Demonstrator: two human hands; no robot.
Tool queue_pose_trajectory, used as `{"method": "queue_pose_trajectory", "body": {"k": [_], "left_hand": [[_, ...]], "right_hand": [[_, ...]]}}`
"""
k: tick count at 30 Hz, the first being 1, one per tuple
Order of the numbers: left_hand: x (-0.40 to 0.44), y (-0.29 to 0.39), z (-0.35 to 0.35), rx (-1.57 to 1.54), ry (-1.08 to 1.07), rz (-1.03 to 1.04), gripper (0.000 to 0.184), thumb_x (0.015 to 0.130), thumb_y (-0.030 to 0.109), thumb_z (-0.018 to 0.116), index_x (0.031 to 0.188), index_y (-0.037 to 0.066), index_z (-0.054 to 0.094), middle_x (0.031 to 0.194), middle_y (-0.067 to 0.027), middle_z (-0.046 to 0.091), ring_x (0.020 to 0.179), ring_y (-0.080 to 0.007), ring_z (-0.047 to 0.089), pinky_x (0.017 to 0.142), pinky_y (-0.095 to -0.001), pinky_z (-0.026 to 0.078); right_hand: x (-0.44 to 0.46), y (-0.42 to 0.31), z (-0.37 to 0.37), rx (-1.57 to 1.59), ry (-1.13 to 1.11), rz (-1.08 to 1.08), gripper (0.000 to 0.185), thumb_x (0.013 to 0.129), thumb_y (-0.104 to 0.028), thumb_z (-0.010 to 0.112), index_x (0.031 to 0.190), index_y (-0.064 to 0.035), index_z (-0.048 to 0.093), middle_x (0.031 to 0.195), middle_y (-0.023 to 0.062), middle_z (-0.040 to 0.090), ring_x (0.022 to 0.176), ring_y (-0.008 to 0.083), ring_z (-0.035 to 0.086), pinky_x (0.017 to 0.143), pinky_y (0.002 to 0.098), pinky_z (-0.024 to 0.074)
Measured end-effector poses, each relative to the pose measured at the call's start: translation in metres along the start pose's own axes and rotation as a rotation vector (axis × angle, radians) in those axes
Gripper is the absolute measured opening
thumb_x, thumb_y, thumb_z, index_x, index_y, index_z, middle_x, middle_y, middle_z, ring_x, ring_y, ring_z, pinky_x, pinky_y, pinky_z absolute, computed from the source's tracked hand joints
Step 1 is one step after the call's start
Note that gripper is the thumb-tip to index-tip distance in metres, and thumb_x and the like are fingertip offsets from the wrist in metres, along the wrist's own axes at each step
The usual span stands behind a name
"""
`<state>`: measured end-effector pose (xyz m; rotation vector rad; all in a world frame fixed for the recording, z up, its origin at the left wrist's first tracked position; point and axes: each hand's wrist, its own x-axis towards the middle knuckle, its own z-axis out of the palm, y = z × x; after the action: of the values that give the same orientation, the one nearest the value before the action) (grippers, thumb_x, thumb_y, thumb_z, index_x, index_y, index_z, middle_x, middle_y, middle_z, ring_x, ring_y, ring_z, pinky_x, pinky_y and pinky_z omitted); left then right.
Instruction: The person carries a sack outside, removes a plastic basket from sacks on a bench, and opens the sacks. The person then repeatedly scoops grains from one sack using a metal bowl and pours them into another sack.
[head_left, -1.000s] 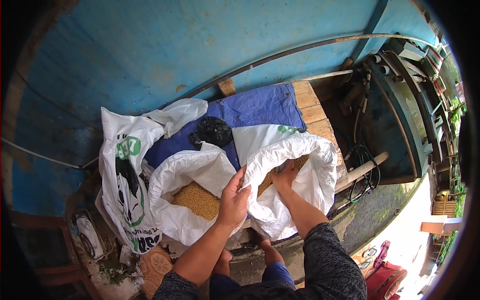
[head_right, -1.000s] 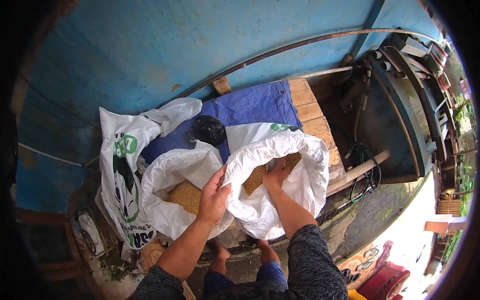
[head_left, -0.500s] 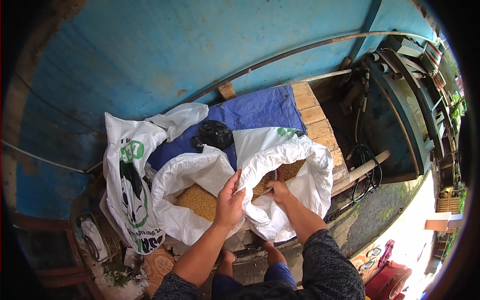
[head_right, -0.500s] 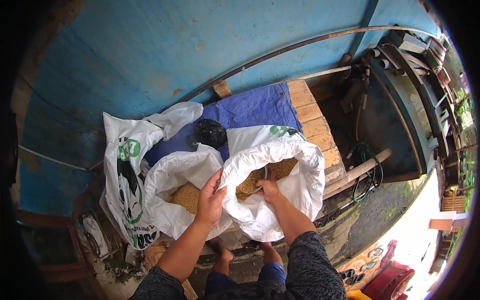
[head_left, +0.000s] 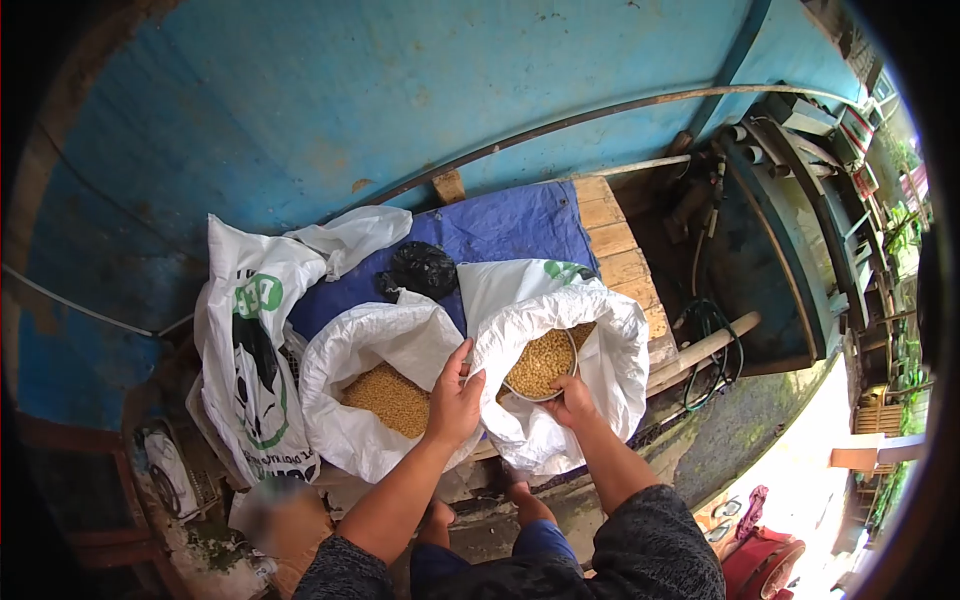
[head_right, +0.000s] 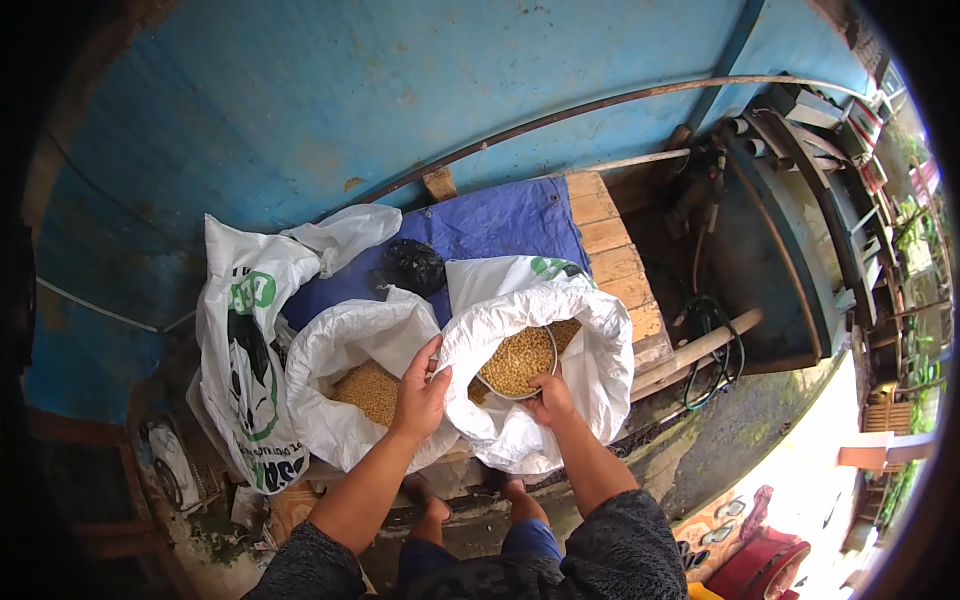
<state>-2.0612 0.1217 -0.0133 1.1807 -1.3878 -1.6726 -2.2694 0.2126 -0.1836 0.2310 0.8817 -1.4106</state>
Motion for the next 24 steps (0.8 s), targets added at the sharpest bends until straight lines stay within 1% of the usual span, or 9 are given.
{"method": "queue_pose_trajectory", "body": {"k": [5,8,10,12,14,16,20,22,24], "left_hand": [[-0.013,-0.009,-0.013,0.062,-0.041,-0.022,0.06,0.09,0.013,0.062,0.142,0.003,0.035,0.104,-0.0099,0.053,0.083,-0.0141,0.058,0.071,-0.0266,0.049],[-0.034,-0.009,-0.032,0.201,-0.009,0.083,0.062,0.088,0.016,0.065,0.141,0.003,0.037,0.109,-0.0134,0.05,0.091,-0.018,0.056,0.075,-0.0296,0.049],[-0.053,-0.017,-0.054,0.38,0.045,0.183,0.063,0.086,0.016,0.066,0.14,0.003,0.037,0.114,-0.0168,0.048,0.1,-0.0245,0.053,0.085,-0.035,0.046],[-0.08,-0.025,-0.078,0.463,0.132,0.177,0.065,0.085,0.016,0.067,0.141,0.004,0.036,0.119,-0.0179,0.046,0.106,-0.028,0.05,0.091,-0.0381,0.042],[-0.107,-0.035,-0.1,0.548,0.221,0.166,0.067,0.083,0.016,0.068,0.141,0.004,0.036,0.123,-0.019,0.044,0.112,-0.0315,0.046,0.097,-0.0412,0.038],[-0.137,-0.046,-0.118,0.694,0.434,0.091,0.075,0.08,0.016,0.07,0.143,0.005,0.031,0.134,-0.0229,0.034,0.121,-0.0371,0.037,0.104,-0.0441,0.03],[-0.169,-0.074,-0.128,0.719,0.696,0.021,0.089,0.075,0.018,0.075,0.146,0.005,0.023,0.139,-0.0242,0.028,0.129,-0.039,0.029,0.108,-0.0449,0.025],[-0.163,-0.08,-0.13,0.286,0.854,-0.361,0.103,0.07,0.02,0.08,0.148,0.005,0.015,0.141,-0.0251,0.024,0.132,-0.0392,0.026,0.111,-0.0445,0.023],[-0.153,-0.1,-0.142,0.172,0.897,-0.405,0.109,0.067,0.021,0.083,0.149,0.005,0.012,0.146,-0.0239,0.02,0.135,-0.0368,0.024,0.111,-0.0434,0.023]], "right_hand": [[-0.077,-0.011,0.019,-0.124,-0.014,-0.199,0.076,0.07,0.01,0.041,0.141,-0.0146,0.025,0.131,0.0191,0.043,0.108,0.0379,0.057,0.072,0.0499,0.0593],[-0.128,-0.018,0.045,-0.134,-0.006,-0.282,0.079,0.068,0.01,0.042,0.141,-0.0123,0.025,0.13,0.0187,0.044,0.108,0.0375,0.057,0.069,0.0477,0.0602],[-0.147,-0.019,0.045,-0.151,-0.01,-0.288,0.08,0.066,0.011,0.043,0.141,-0.011,0.026,0.129,0.0177,0.046,0.108,0.0355,0.057,0.073,0.0459,0.0597],[-0.171,-0.02,0.058,-0.2,-0.001,-0.342,0.07,0.069,0.009,0.043,0.138,-0.0033,0.035,0.13,0.0167,0.05,0.116,0.0324,0.053,0.096,0.0435,0.0486],[-0.184,-0.017,0.069,-0.192,0.02,-0.34,0.068,0.068,0.009,0.045,0.135,-0.0007,0.038,0.129,0.0156,0.052,0.117,0.0311,0.053,0.1,0.0424,0.0441],[-0.19,-0.013,0.073,-0.194,-0.034,-0.388,0.069,0.067,0.008,0.046,0.135,-0.0001,0.038,0.13,0.0152,0.051,0.117,0.0318,0.053,0.1,0.0444,0.044],[-0.202,-0.007,0.12,-0.271,-0.09,-0.293,0.071,0.066,0.005,0.049,0.136,0.0009,0.038,0.131,0.0155,0.052,0.118,0.0321,0.053,0.102,0.043,0.0425],[-0.202,0.002,0.155,-0.32,-0.119,-0.248,0.072,0.065,0.004,0.05,0.136,0.0009,0.039,0.13,0.0157,0.052,0.118,0.0317,0.052,0.103,0.0423,0.0417],[-0.193,0.013,0.178,-0.383,-0.145,-0.225,0.073,0.065,0.005,0.049,0.137,0.0005,0.038,0.132,0.0153,0.051,0.119,0.0309,0.052,0.103,0.0419,0.042]]}}
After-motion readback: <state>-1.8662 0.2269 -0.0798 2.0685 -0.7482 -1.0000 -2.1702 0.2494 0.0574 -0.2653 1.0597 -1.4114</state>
